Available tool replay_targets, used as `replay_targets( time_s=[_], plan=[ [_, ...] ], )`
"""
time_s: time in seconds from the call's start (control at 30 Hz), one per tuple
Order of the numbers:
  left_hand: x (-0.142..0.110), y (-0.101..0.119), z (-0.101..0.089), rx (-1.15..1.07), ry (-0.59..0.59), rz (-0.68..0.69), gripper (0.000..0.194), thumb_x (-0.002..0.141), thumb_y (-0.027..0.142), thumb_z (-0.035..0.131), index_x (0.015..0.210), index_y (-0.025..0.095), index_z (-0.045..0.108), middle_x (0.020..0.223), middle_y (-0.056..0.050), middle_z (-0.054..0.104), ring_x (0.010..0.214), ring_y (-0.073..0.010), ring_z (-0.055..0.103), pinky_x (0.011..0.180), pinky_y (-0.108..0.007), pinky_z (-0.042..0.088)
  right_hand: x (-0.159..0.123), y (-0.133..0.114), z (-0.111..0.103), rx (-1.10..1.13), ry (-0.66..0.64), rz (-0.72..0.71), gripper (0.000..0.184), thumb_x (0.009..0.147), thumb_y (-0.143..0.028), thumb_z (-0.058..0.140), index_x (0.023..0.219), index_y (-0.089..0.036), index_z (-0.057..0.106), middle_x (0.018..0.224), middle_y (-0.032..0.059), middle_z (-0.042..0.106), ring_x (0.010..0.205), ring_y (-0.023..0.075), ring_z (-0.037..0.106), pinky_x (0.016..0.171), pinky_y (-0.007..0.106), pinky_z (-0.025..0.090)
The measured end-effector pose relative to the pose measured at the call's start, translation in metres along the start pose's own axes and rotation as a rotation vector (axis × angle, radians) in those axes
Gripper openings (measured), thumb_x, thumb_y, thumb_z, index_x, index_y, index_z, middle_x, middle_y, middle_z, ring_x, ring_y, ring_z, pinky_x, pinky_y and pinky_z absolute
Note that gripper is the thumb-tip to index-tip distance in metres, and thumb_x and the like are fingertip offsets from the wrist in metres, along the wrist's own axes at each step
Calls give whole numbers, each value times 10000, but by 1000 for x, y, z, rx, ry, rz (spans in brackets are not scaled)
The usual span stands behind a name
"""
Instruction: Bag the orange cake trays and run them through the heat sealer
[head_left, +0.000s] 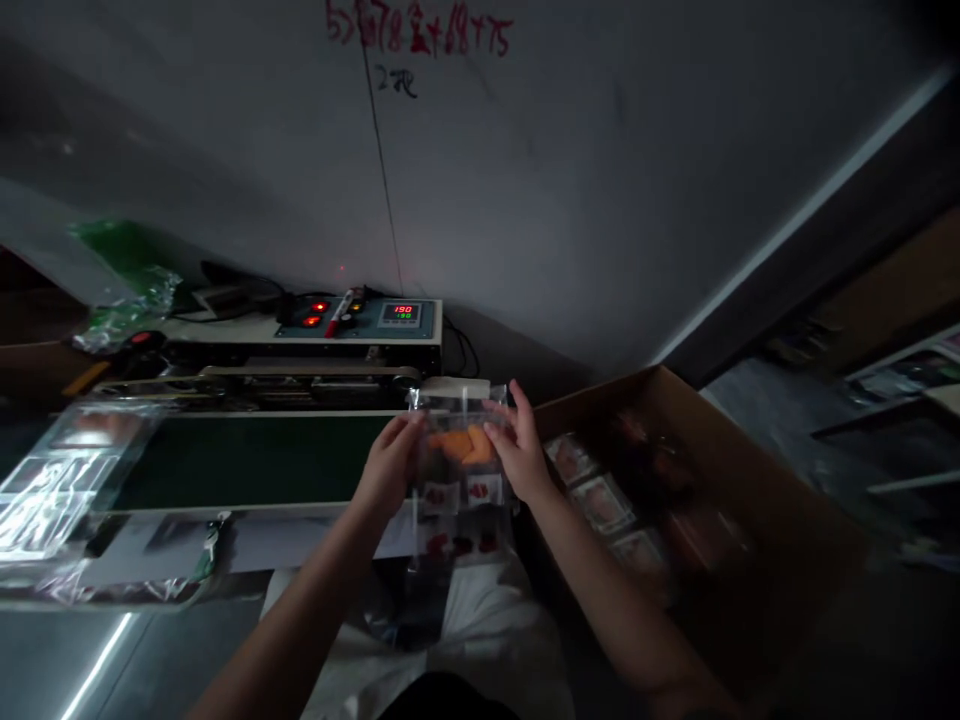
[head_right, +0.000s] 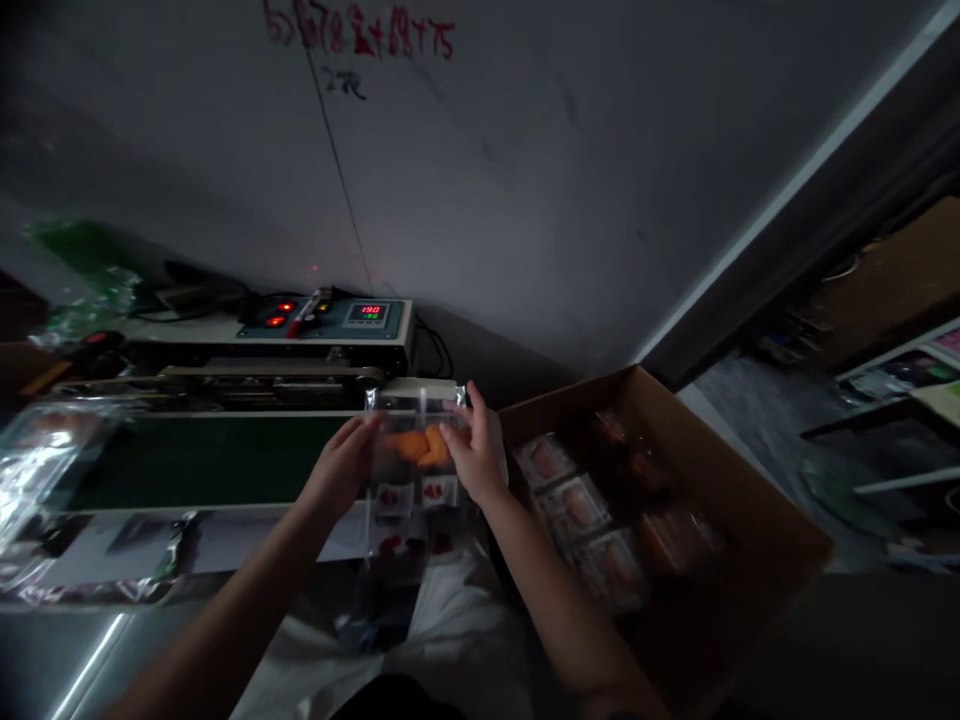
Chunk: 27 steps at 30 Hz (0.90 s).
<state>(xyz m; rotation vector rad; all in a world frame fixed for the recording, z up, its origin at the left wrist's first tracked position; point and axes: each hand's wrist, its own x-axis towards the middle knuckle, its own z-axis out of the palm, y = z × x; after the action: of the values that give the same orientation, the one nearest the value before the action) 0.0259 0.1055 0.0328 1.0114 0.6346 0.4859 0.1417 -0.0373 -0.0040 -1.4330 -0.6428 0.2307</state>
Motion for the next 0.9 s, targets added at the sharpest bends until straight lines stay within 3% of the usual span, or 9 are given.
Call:
replay_targets(
  time_s=[0.13, 0.2, 0.4, 0.57, 0.73, 0.9],
  plan=[
    [21, 7, -11, 13, 137, -17, 461, 484, 406, 898, 790, 142, 676, 712, 6, 667, 617, -91, 619, 555, -171, 474, 9, 2, 4, -108, 45, -33, 440, 871, -385, 604, 1289, -251, 581, 1286, 87, 642, 1184, 234, 602, 965, 389, 527],
    [30, 8, -11, 17, 162, -52, 461, 448, 376, 895, 771, 125, 682, 708, -13, 678, 619, -101, 627, 572, -187, 488, 13, 8, 4, -150, 80, -29, 372, 865, -392, 593, 1196, -234, 649, 1285, 87, 646, 1194, 238, 595, 995, 399, 510],
    [54, 2, 6, 34, 211, -75, 349, 478, 328, 840, 679, 126, 639, 571, 17, 596, 490, -83, 548, 459, -188, 398, 20, 32, 5, -209, 219, -16, 497, 848, -449, 574, 1269, -189, 621, 1362, 126, 596, 1264, 247, 545, 1074, 439, 446],
    [69, -2, 14, 39, 247, -71, 327, 471, 292, 837, 640, 132, 608, 550, 32, 569, 428, -56, 462, 402, -187, 298, 28, 38, 4, -237, 253, 19, 491, 843, -439, 560, 1254, -178, 616, 1337, 128, 610, 1262, 248, 541, 1127, 471, 387],
    [73, -2, 4, 44, 268, -59, 343, 465, 305, 847, 624, 140, 593, 505, 51, 531, 418, -59, 442, 402, -193, 274, 33, 38, 13, -284, 248, 3, 454, 844, -405, 537, 1233, -182, 606, 1291, 141, 604, 1219, 254, 551, 1085, 445, 423],
    [75, 0, -15, 21, 285, -29, 416, 435, 357, 878, 659, 134, 607, 529, 42, 565, 457, -76, 492, 451, -204, 335, 36, 39, 35, -288, 300, 2, 468, 809, -359, 591, 1239, -176, 553, 1178, 158, 552, 917, 231, 582, 901, 414, 509]
  ],
)
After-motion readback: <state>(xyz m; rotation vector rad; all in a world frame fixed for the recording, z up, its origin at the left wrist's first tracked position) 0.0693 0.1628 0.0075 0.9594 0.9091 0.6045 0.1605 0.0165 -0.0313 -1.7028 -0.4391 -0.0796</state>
